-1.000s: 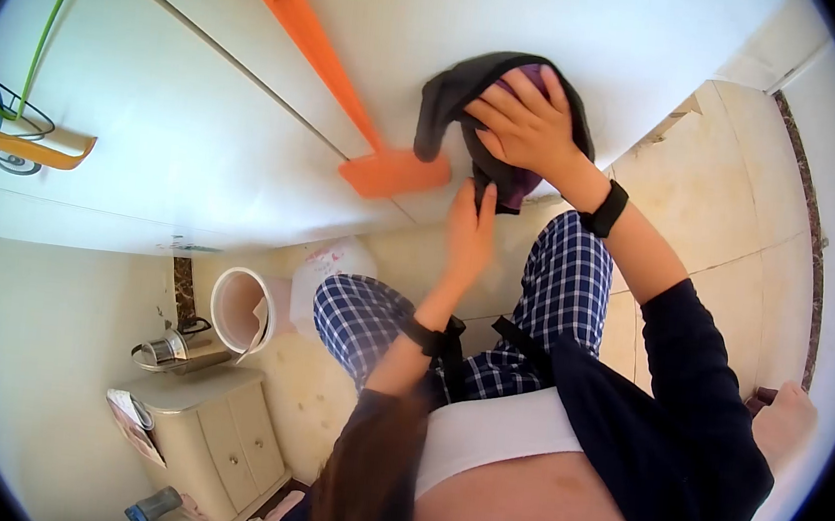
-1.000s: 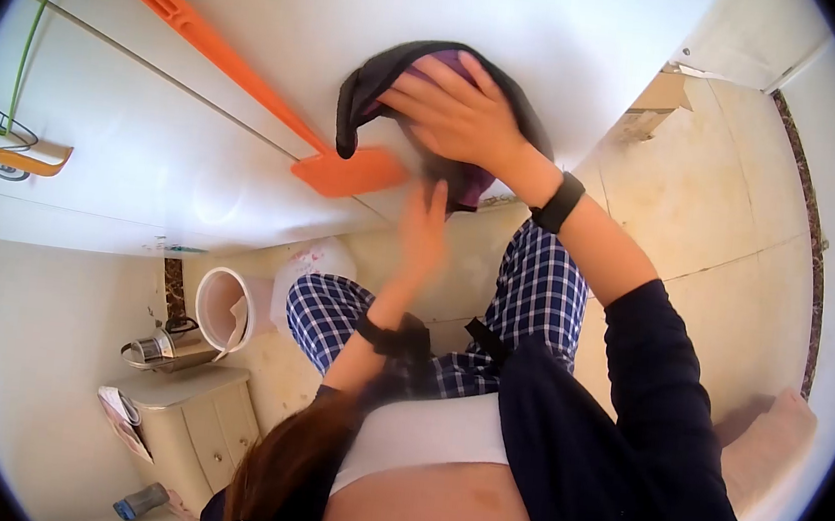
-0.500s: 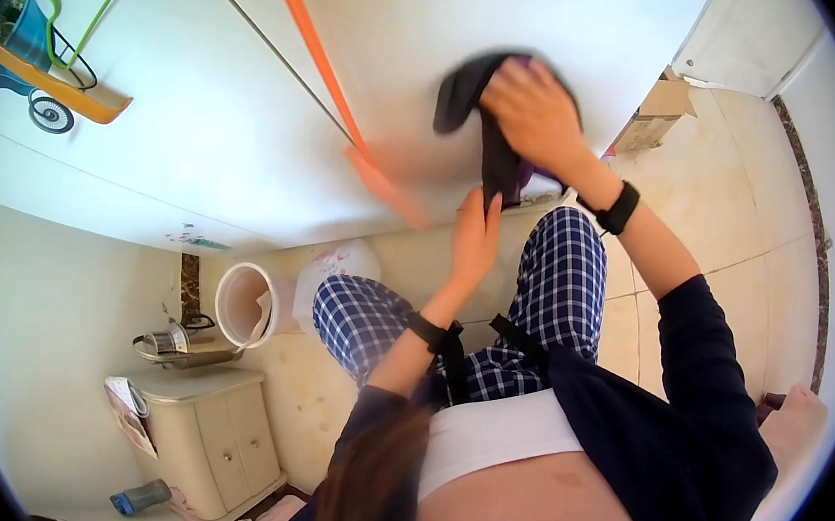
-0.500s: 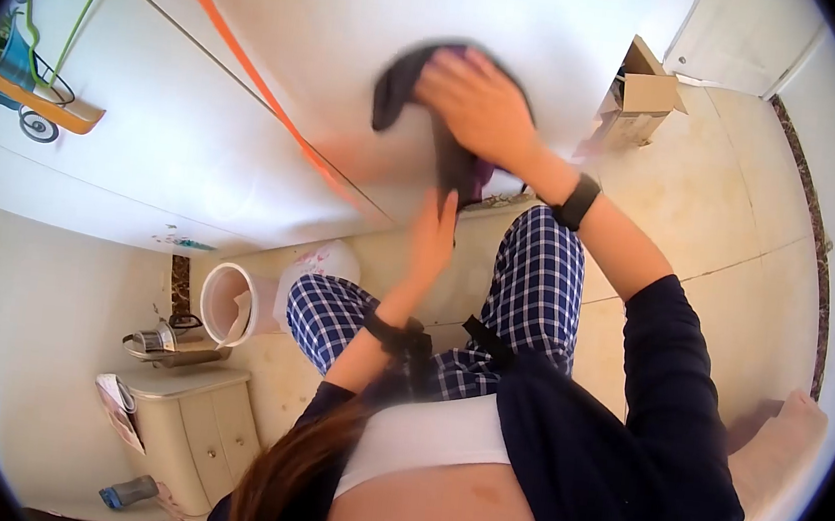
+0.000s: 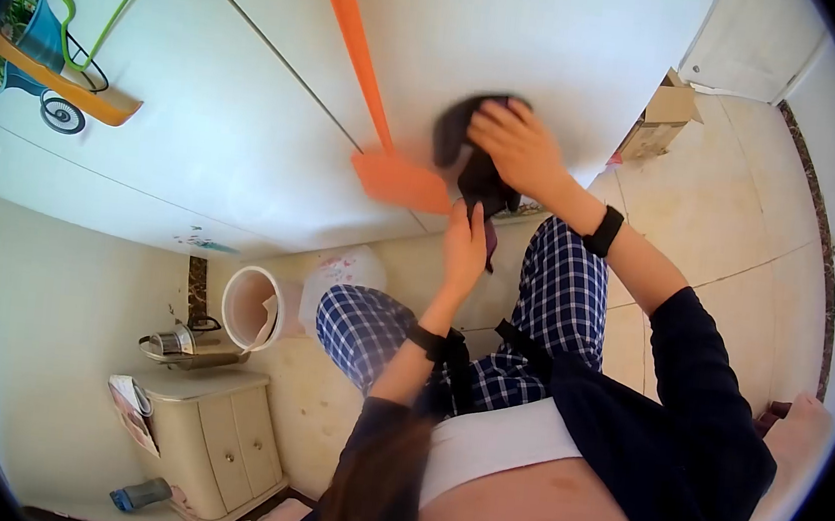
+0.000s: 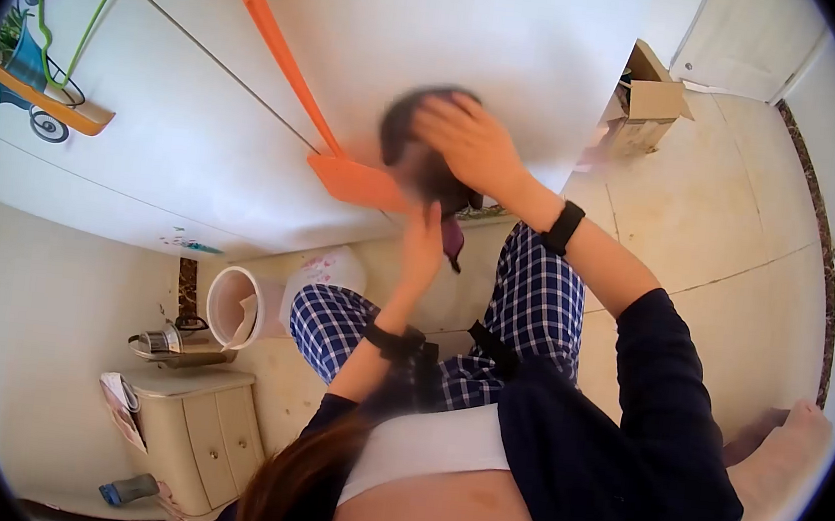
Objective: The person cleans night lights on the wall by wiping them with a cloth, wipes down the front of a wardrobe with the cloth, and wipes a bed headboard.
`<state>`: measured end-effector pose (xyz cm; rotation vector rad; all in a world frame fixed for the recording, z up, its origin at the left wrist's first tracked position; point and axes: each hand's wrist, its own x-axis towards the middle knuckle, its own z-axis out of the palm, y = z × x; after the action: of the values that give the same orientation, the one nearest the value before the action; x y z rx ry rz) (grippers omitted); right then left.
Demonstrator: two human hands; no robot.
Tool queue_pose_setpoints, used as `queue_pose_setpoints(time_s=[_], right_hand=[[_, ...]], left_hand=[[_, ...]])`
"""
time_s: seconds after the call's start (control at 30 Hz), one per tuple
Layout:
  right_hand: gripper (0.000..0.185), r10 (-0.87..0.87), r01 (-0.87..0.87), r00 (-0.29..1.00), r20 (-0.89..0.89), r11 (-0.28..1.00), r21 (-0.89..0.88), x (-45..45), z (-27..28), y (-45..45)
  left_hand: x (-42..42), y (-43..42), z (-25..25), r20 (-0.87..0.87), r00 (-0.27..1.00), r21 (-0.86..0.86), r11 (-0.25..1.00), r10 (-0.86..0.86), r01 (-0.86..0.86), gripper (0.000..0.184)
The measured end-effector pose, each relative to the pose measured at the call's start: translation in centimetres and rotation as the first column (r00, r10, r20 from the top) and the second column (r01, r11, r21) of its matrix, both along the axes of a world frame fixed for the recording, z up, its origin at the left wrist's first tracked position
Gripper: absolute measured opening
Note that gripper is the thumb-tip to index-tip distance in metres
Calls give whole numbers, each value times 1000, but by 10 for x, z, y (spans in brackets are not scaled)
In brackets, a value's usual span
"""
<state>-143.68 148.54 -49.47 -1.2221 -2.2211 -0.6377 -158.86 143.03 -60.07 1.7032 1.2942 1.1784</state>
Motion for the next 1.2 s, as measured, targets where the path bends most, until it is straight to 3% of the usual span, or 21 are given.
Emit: queue_pose_setpoints(time_s=[0.1, 0.13, 0.23, 0.3, 0.4, 0.47, 0.53, 0.6, 0.7, 0.8, 0.87, 0.97, 1.0, 1.07, 1.13, 1.2], right_hand=[[40, -49, 54, 997, -62, 995, 85, -18, 30, 8], [40, -55, 63, 995, -86, 994, 92, -23, 30, 6], [38, 58, -61, 998, -32, 994, -90, -17, -52, 1], [37, 65, -65, 998, -3, 990, -122, -11, -68, -13], [36, 21, -23, 999, -44, 998, -57, -7, -51, -7], [35, -6, 9, 996, -84, 999, 39, -14, -4, -3], [34, -13, 29, 995, -103, 987, 160, -21, 46, 2], [33, 22, 12, 988, -152, 975, 221, -22, 53, 12], [31, -31, 51, 992, -119, 984, 169, -10, 28, 11], [29, -42, 45, 998, -47, 997, 63, 14, -23, 5], [27, -1, 3, 1000, -30, 997, 73, 26, -52, 3], [25, 45, -44, 999, -25, 998, 37, 31, -41, -2], [24, -8, 14, 996, -84, 997, 69, 32, -32, -2], [24, -97, 120, 979, -180, 985, 120, 39, 3, 3], [29, -289, 328, 924, -252, 936, 125, 43, 79, -2], [34, -137, 335, 883, -448, 852, 401, 50, 128, 9]], left_hand=[[7, -1, 31, 60, 998, 56, 998, 19, -23, 26], [4, -2, 19, 25, 999, 71, 997, 22, -24, 26], [-2, 2, -25, -20, 997, 101, 992, 75, -73, 27], [-2, -3, -29, 6, 988, 68, 985, 157, -157, 28], [-10, -12, -15, 135, 991, -373, 925, -18, 67, 56], [5, -16, 4, 39, 998, -50, 997, 58, -57, 38], [19, -13, 28, -7, 996, 193, 978, 87, -84, 30], [27, 1, 51, -25, 998, 339, 939, 64, -52, 29], [34, 24, 17, -413, 871, 539, 842, 266, -1, 31], [27, 24, -9, -577, 810, 522, 809, 102, 270, 34], [19, 12, -9, -628, 778, 450, 825, 20, 342, 36], [17, -1, 9, -620, 779, 302, 887, -96, 350, 41], [19, -3, 22, -602, 786, 239, 908, -140, 345, 42], [32, -2, 45, -429, 890, 339, 886, -154, 317, 46], [43, -6, 70, -324, 937, 409, 873, -133, 266, 48], [59, 1, 94, -307, 949, 472, 853, -78, 223, 50]])
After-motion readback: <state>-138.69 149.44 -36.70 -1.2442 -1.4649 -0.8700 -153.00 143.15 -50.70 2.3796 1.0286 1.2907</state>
